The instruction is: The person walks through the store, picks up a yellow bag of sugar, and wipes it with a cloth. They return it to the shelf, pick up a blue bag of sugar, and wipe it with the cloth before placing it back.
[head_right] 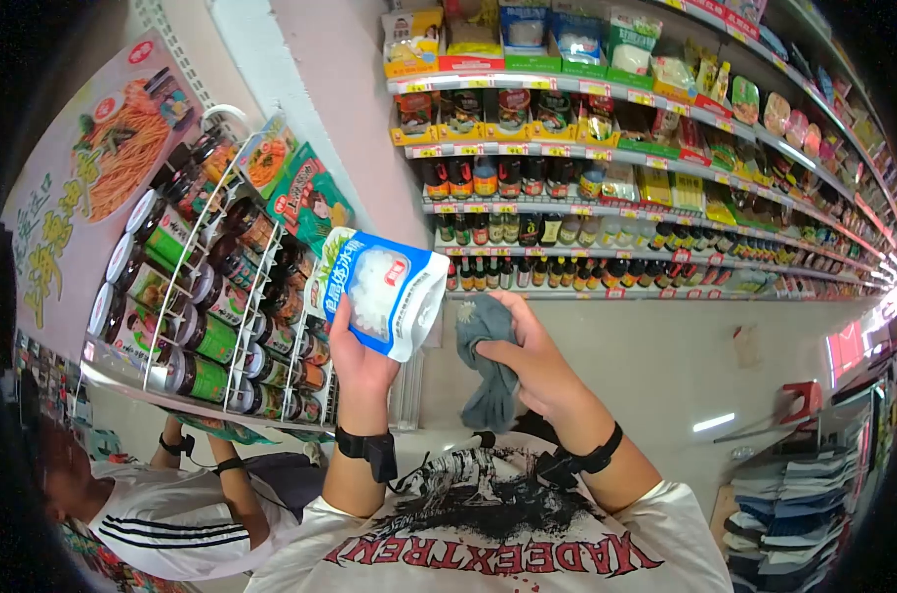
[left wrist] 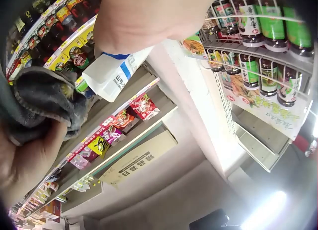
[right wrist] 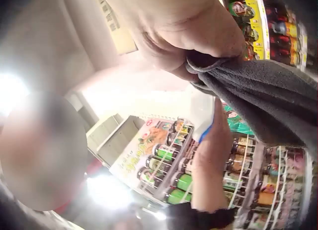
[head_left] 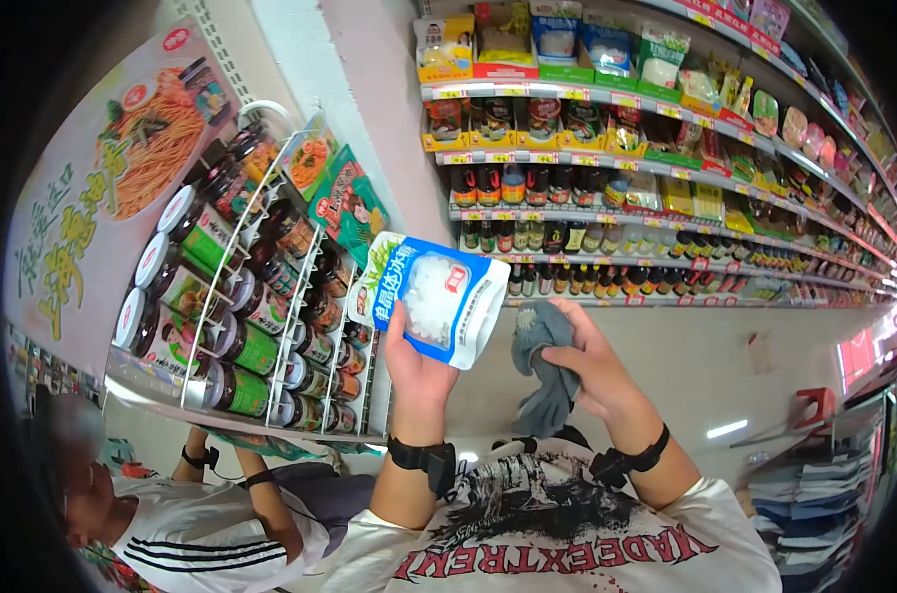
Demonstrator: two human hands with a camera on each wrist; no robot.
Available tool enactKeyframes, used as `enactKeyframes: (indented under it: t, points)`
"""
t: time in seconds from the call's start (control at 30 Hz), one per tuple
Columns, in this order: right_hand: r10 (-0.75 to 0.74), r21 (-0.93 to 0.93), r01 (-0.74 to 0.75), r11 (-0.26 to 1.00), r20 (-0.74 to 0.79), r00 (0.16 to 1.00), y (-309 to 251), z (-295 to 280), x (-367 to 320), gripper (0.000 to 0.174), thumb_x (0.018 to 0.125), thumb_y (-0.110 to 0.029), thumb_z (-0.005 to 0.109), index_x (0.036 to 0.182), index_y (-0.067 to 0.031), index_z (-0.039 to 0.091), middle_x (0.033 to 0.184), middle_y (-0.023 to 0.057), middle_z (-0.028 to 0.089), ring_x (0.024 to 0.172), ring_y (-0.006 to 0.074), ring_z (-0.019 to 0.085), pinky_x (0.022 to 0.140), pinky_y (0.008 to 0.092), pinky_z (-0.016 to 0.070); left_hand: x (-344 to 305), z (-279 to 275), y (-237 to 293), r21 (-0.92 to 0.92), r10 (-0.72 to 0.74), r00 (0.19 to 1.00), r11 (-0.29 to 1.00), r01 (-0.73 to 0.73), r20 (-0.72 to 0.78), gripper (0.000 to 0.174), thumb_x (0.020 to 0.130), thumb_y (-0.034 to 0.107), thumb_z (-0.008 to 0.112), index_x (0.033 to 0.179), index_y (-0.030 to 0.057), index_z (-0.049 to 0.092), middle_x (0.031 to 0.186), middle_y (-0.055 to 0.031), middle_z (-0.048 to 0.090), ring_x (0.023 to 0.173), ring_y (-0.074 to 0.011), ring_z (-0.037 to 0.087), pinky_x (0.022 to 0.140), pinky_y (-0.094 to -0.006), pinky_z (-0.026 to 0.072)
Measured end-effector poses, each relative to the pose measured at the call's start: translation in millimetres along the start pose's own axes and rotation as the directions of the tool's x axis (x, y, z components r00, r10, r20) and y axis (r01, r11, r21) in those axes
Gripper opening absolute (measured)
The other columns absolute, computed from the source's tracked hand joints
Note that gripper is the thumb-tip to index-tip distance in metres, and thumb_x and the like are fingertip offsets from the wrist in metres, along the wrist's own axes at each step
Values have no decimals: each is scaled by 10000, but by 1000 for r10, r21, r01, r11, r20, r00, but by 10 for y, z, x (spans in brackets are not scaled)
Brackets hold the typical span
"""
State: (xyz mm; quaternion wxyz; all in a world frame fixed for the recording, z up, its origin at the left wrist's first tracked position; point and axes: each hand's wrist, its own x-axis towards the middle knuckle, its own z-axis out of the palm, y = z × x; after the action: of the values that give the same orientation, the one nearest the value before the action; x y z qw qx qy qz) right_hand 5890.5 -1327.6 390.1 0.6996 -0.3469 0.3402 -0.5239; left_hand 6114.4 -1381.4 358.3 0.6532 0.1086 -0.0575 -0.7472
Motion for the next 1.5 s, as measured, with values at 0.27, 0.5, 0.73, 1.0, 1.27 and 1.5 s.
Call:
enactKeyframes:
  t: [0.27, 0.5, 0.73, 1.0, 1.27, 1.5]
  points:
    - [-362, -365, 383, 848, 128, 923, -111, 103, 177, 401, 821, 79, 661, 1196, -48, 598, 1153, 45, 623, 1053, 149, 615, 942, 299, 489, 440, 347, -334, -66, -126, 992, 990, 127, 25, 523, 1079, 340, 423, 1493, 21, 431, 1505, -180, 501, 1372, -373, 491, 1173, -541, 352]
    - [-523, -641, 494, 588, 165, 836, -240, -7, 314, 394, 743, 50, 667, 1125, -33, 623, 1043, 122, 647, 983, 272, 659, 894, 339, 511, 668, 373, -616, -96, -110, 990, 988, 118, 85, 509, 1084, 329, 396, 1476, 9, 447, 1490, -176, 516, 1351, -377, 507, 1165, -555, 355]
    - [-441, -629, 495, 599, 255, 860, -445, -315, 468, 331, 771, 3, 662, 1096, -37, 614, 1025, 137, 654, 938, 311, 674, 853, 358, 520, 1003, 385, -810, -54, -137, 991, 989, 137, 5, 516, 1092, 315, 392, 1483, -21, 421, 1483, -223, 509, 1352, -405, 502, 1167, -567, 354]
    - [-259, -786, 336, 518, 230, 938, -860, -755, 646, 376, 829, -40, 637, 1188, -69, 530, 1068, 179, 644, 1004, 400, 648, 851, 445, 514, 1438, 510, -1421, -11, -200, 975, 979, 202, 97, 485, 1029, 268, 485, 1412, -29, 469, 1376, -223, 590, 1221, -379, 611, 1066, -494, 483]
    - [-307, -790, 434, 433, 323, 895, -1320, -1452, 1244, 412, 826, -40, 645, 1215, -78, 516, 1084, 182, 639, 1032, 397, 625, 866, 451, 508, 2031, 870, -1877, 95, -104, 994, 990, 108, -39, 467, 1023, 217, 490, 1408, -47, 459, 1336, -225, 614, 1189, -365, 632, 1040, -493, 501]
    - [-561, -745, 516, 423, 232, 795, -1770, -1856, 1619, 396, 773, -3, 619, 1160, -71, 562, 1109, 156, 643, 1027, 394, 611, 889, 439, 502, 2232, 1141, -2226, 40, -101, 995, 994, 102, -12, 487, 1019, 205, 499, 1437, -37, 437, 1398, -215, 575, 1265, -364, 586, 1101, -496, 459]
